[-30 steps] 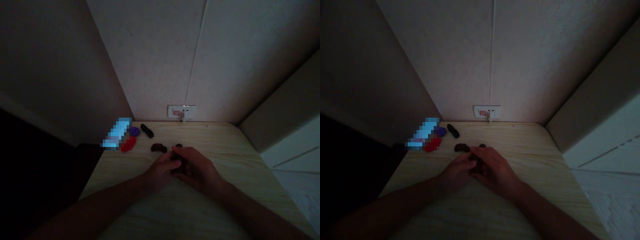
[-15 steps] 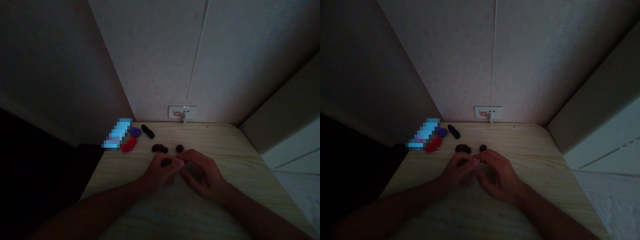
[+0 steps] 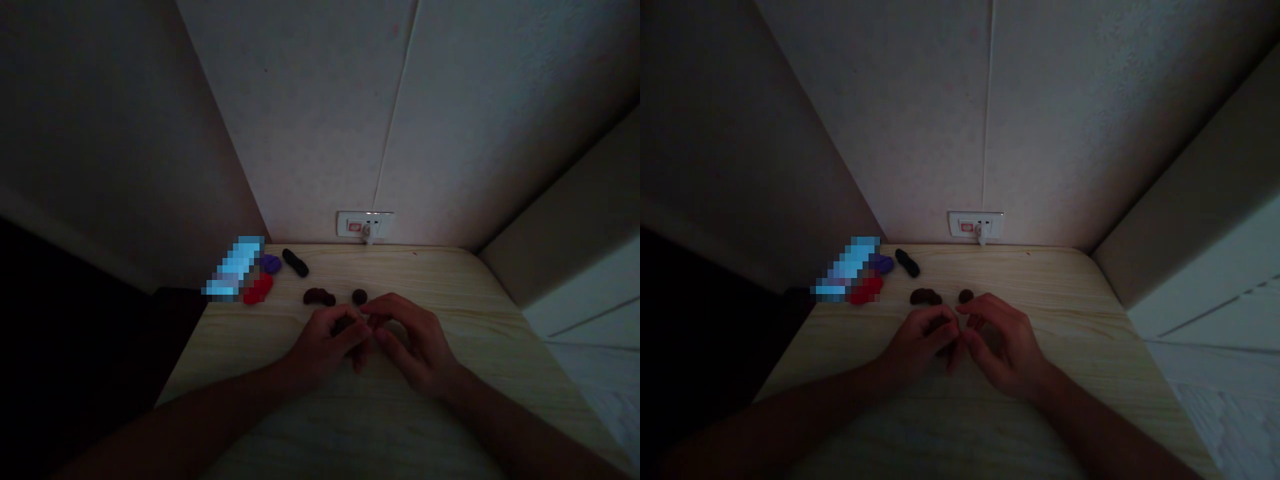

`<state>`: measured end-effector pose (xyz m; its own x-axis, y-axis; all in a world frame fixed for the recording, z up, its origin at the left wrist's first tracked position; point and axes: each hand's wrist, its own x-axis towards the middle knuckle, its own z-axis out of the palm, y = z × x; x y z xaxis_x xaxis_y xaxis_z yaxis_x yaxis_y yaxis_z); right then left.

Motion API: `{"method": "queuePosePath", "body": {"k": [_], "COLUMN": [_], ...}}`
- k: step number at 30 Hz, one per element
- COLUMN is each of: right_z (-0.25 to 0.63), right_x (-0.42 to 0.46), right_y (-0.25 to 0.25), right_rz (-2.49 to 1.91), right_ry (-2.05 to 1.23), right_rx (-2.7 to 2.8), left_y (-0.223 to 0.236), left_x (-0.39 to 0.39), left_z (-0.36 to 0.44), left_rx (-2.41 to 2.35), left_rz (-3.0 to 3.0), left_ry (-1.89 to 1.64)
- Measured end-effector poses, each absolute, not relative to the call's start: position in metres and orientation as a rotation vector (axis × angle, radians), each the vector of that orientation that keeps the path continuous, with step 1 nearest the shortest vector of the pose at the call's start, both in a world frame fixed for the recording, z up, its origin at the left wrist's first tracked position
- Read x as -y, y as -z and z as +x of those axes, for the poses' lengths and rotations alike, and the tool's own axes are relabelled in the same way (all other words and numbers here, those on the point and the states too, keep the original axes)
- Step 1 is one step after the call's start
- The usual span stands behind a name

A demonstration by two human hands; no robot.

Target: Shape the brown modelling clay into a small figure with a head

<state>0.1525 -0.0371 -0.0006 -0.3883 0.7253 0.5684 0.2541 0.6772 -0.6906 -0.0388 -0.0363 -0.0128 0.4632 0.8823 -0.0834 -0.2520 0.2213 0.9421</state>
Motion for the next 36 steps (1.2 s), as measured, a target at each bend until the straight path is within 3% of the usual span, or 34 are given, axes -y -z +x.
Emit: {"method": "queuePosePath", "body": {"k": [36], "right_z": [0.1519], "right_x": [0.0364], "right_y": [-0.0009], "right_rz": [-0.803], "right_ry": [-0.601], "right_rx": [1.931], "left_y": [0.0068], "left_x": [0.0410], "left_z": [-0.0440], "left_rx": [-0.916], "left_rz": [1.086], "left_ry": [-0.797]}}
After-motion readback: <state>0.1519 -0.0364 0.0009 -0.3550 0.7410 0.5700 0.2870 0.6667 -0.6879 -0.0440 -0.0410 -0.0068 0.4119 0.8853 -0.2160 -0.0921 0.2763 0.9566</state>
